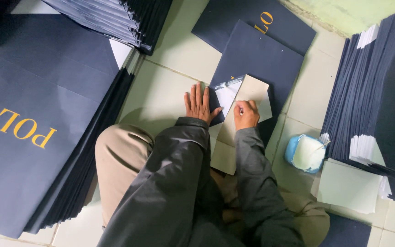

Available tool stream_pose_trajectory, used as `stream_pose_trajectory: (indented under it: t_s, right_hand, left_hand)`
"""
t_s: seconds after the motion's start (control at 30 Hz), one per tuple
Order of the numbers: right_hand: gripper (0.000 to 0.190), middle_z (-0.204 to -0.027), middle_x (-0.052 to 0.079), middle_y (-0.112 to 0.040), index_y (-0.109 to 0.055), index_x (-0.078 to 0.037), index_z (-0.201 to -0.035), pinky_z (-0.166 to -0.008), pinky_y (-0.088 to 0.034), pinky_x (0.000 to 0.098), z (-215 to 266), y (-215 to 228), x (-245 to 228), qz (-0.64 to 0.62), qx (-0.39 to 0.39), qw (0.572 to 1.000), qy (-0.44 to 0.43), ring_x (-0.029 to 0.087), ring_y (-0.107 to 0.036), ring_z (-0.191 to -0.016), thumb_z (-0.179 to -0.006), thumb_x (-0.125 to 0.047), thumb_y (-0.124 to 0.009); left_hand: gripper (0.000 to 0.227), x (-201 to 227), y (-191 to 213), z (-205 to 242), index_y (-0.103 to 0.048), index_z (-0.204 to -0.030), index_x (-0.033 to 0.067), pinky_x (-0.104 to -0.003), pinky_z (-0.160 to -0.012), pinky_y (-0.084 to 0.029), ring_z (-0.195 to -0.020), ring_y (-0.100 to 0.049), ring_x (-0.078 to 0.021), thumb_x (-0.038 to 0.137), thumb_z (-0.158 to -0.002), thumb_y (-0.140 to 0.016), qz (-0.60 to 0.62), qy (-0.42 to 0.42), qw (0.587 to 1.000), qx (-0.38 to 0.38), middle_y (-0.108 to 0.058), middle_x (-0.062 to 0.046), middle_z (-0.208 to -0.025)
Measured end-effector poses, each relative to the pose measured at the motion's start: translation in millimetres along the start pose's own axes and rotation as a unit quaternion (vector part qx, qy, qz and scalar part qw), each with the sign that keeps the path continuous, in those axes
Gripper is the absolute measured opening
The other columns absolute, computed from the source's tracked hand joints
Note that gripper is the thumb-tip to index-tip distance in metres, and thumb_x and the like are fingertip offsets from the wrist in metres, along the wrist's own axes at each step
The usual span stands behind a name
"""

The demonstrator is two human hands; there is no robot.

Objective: Applying glue to the bottom flaps of paper bags and folding them to seal the base

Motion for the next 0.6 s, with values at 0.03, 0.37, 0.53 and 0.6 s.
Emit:
stream_pose_trajectory:
  t_s: [0.03, 0.37, 0.53, 0.6]
  right_hand:
    - [0.014, -0.075, -0.003, -0.057, -0.074, -0.022, -0.088, -0.056, -0.057, 0.0329, -3.0, 2.1, 21.1, 0.028, 0.015, 0.999, -0.013, 0.020, -0.066, -0.062, -0.079, -0.013, -0.080]
    - [0.016, -0.075, -0.003, -0.057, -0.073, -0.022, -0.087, -0.057, -0.056, 0.0346, 4.6, -2.1, -7.8, 0.030, 0.010, 0.999, -0.033, 0.021, -0.066, -0.062, -0.078, -0.010, -0.079]
    - [0.016, -0.074, -0.002, -0.057, -0.074, -0.022, -0.087, -0.056, -0.056, 0.0331, 9.5, -8.6, -34.1, -0.004, -0.011, 1.000, -0.024, 0.020, -0.066, -0.061, -0.077, -0.012, -0.080]
    - [0.016, -0.073, -0.003, -0.057, -0.074, -0.022, -0.087, -0.056, -0.056, 0.0333, 4.6, -8.7, -18.2, -0.002, -0.013, 1.000, -0.018, 0.020, -0.066, -0.061, -0.076, -0.013, -0.081]
  left_hand:
    - [0.104, 0.2, -1.0, 0.2, -0.030, -0.160, 0.0148, -0.064, -0.126, -0.009, -0.158, -0.011, -0.0367, 0.073, -0.082, -0.066, 0.001, 0.002, 1.000, -0.013, -0.016, -0.019, -0.169]
    - [0.104, 0.4, -3.0, -0.2, -0.028, -0.161, 0.0150, -0.063, -0.126, -0.008, -0.159, -0.009, -0.0364, 0.076, -0.084, -0.062, 0.000, 0.006, 0.999, -0.035, -0.013, -0.019, -0.170]
    - [0.103, -0.7, -2.2, -0.7, -0.031, -0.159, 0.0138, -0.063, -0.125, -0.010, -0.158, -0.012, -0.0370, 0.071, -0.082, -0.068, 0.004, 0.004, 1.000, -0.015, -0.016, -0.020, -0.169]
    - [0.104, 0.0, -1.2, -0.5, -0.031, -0.159, 0.0140, -0.063, -0.125, -0.010, -0.158, -0.012, -0.0368, 0.072, -0.081, -0.069, 0.003, 0.005, 1.000, -0.014, -0.017, -0.020, -0.169]
Point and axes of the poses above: each hand's wrist, its own z-axis away from the middle knuckle, its own y-axis out of the back of the hand, x = y × z, the point moved 10 cm from there along -z, towards the middle knuckle
